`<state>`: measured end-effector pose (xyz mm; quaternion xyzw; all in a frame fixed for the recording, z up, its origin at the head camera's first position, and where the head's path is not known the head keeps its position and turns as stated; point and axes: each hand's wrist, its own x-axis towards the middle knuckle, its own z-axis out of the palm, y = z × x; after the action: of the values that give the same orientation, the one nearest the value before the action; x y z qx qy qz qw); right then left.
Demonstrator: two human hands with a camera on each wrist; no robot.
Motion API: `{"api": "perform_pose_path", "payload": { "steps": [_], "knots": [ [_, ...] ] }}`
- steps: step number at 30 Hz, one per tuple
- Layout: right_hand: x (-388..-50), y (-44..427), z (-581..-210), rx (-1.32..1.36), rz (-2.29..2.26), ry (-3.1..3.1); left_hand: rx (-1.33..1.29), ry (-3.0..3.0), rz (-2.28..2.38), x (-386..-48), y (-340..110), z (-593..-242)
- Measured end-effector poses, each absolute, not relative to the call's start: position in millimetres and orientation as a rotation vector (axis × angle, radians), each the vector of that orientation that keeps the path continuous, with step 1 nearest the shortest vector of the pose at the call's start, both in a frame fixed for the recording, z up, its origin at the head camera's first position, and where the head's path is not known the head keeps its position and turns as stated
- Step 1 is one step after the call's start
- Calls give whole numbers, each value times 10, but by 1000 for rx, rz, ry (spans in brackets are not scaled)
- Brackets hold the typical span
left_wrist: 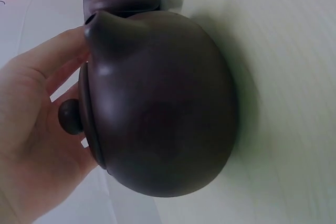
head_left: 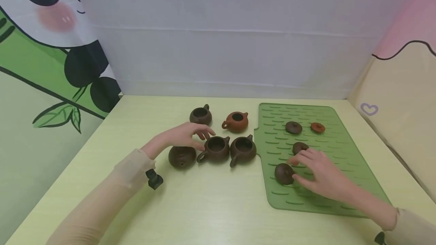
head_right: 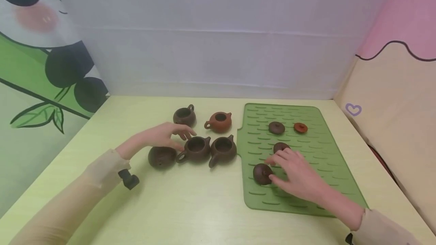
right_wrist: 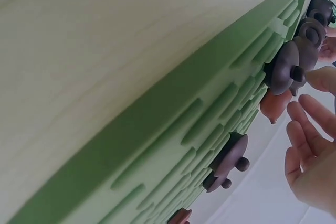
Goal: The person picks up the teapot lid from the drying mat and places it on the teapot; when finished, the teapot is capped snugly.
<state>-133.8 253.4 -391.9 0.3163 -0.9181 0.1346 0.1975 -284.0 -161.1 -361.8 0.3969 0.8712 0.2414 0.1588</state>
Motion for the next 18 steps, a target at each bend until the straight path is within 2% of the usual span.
{"api": "perform_pose_path", "payload": {
  "steps": [18],
  "knots": [
    [-1393,2534,-3992,919,378,-2573,1074,2401,780,-2895,-1640,-3624]
  ]
}}
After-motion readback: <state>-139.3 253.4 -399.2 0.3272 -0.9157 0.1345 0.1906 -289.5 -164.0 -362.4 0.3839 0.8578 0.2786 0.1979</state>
